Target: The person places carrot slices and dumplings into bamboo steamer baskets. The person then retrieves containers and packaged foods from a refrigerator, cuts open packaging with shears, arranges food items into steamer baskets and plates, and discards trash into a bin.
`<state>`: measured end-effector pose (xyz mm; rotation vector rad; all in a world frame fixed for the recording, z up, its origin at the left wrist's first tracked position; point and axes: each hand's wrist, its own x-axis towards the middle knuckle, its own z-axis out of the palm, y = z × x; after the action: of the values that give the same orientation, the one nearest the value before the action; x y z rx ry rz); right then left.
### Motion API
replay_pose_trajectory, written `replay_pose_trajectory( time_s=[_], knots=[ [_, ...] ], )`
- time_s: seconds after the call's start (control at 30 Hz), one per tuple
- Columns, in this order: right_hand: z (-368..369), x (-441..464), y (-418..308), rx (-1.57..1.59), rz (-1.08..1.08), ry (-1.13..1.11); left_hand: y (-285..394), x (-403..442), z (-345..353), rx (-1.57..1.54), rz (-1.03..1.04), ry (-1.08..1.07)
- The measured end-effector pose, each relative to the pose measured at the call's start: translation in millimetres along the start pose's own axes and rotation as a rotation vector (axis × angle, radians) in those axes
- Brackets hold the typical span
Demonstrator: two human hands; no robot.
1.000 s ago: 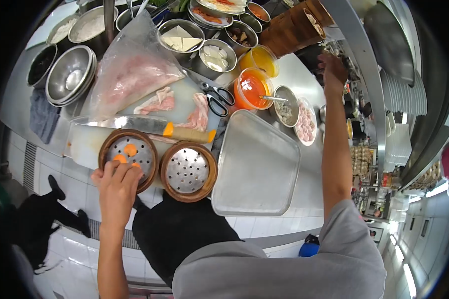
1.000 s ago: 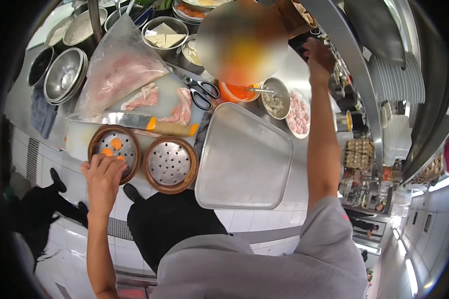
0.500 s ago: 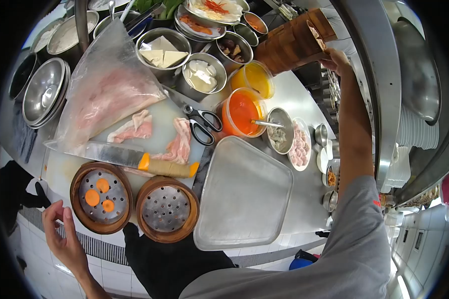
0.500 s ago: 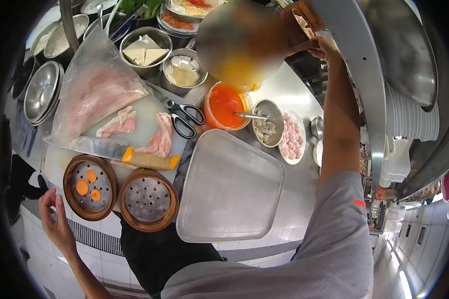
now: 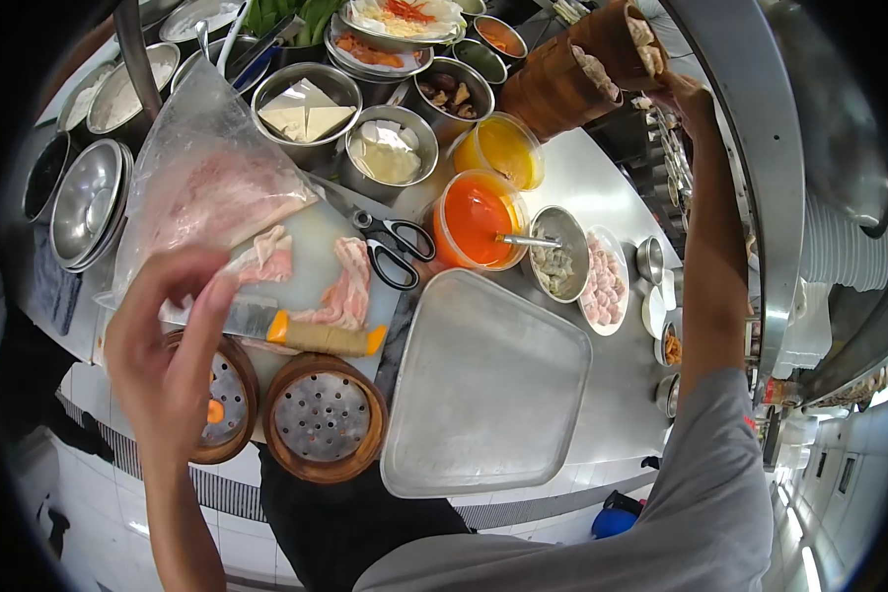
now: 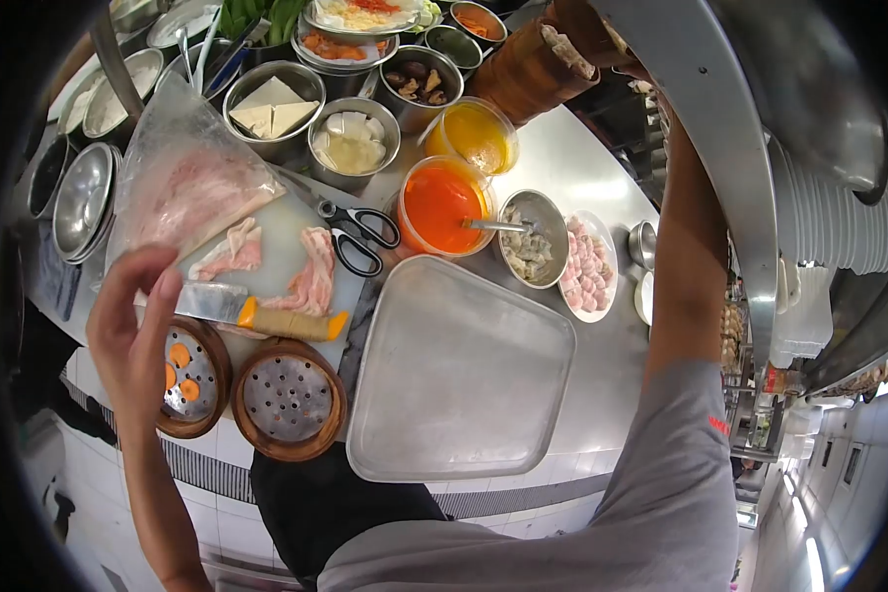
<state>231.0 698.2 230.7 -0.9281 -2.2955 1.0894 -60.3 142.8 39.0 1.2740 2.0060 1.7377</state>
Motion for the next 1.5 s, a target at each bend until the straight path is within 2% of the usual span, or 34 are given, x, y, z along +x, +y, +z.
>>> replay_pose_trajectory(
  time_s=[0.03, 0.1, 0.13, 0.17, 0.23, 0.3, 0.33, 0.37, 0.4, 0.53, 0.6, 0.67, 0.73, 0.8, 0.87, 0.93, 0.97, 1.0, 1.03, 1.07, 1.13, 1.2, 1.23, 1.27, 1.37, 1.43, 1.5],
  knots=[
    [10, -17, -13, 0.057, -0.092, -0.046, 5, 13, 10, -0.099, -0.019, -0.027],
    [42, -32, -22, -0.007, -0.068, 0.057, 14, 44, 33, -0.277, -0.073, -0.112],
    [55, -36, -18, -0.12, -0.046, 0.115, 16, 61, 45, -0.357, -0.109, -0.172],
    [69, -41, -17, -0.234, -0.023, 0.172, 14, 79, 60, -0.406, -0.056, -0.207],
    [112, -63, -27, -0.304, -0.037, 0.095, 20, 103, 78, -0.442, -0.009, -0.236],
    [165, -92, -46, -0.423, -0.075, 0.033, 31, 113, 86, -0.468, -0.219, -0.335],
    [189, -106, -58, -0.468, -0.1, 0.043, 29, 112, 85, -0.458, -0.221, -0.33],
    [202, -113, -67, -0.552, -0.16, -0.054, 26, 110, 86, -0.464, -0.28, -0.365],
    [217, -123, -59, -0.478, -0.171, 0.028, 25, 108, 86, -0.471, -0.339, -0.4],
    [245, -139, -80, -0.435, -0.174, -0.113, 14, 90, 62, -0.311, -0.315, -0.49],
    [256, -140, -80, -0.455, -0.166, -0.147, 14, 83, 57, -0.305, -0.338, -0.47],
    [266, -141, -82, -0.303, -0.286, -0.156, 14, 78, 57, -0.259, -0.409, -0.363],
    [262, -132, -91, -0.312, -0.25, -0.222, 11, 75, 49, -0.304, -0.407, -0.32],
    [248, -109, -98, -0.04, -0.036, -0.273, 15, 71, 30, -0.32, -0.418, -0.239],
    [205, -55, -74, -0.332, -0.119, -0.008, 19, 61, 9, -0.357, -0.427, -0.166],
    [155, 1, -49, -0.71, -0.275, 0.421, 13, 44, -18, -0.296, -0.411, -0.108],
    [119, 34, -25, -0.67, -0.221, 0.536, 15, 34, -35, -0.273, -0.466, -0.117],
    [83, 62, -3, -0.625, -0.164, 0.65, 11, 24, -50, -0.106, -0.5, -0.114],
    [57, 82, 11, -0.623, -0.166, 0.65, 1, 5, -60, -0.001, -0.41, 0.005],
    [36, 98, 20, -0.883, -0.173, 0.711, -5, -10, -71, -0.014, -0.432, 0.048],
    [20, 107, 18, -1.145, -0.183, 0.771, -13, -35, -99, -0.026, -0.486, 0.072],
    [18, 107, 10, -0.94, 0.109, 0.7, -17, -61, -127, -0.028, -0.555, 0.076],
    [16, 110, 9, -1.08, 0.098, 0.753, -17, -74, -137, -0.034, -0.587, 0.07],
    [15, 112, 7, -1.076, 0.094, 0.749, -16, -85, -147, -0.035, -0.62, 0.065],
    [20, 105, -7, -0.838, 0.208, 0.646, -11, -108, -158, -0.043, -0.659, 0.024],
    [14, 109, -1, -0.751, 0.193, 0.618, -13, -122, -161, -0.008, -0.672, 0.1],
    [14, 97, -3, -0.667, 0.179, 0.592, -15, -125, -167, 0.027, -0.705, 0.071]
  ],
)
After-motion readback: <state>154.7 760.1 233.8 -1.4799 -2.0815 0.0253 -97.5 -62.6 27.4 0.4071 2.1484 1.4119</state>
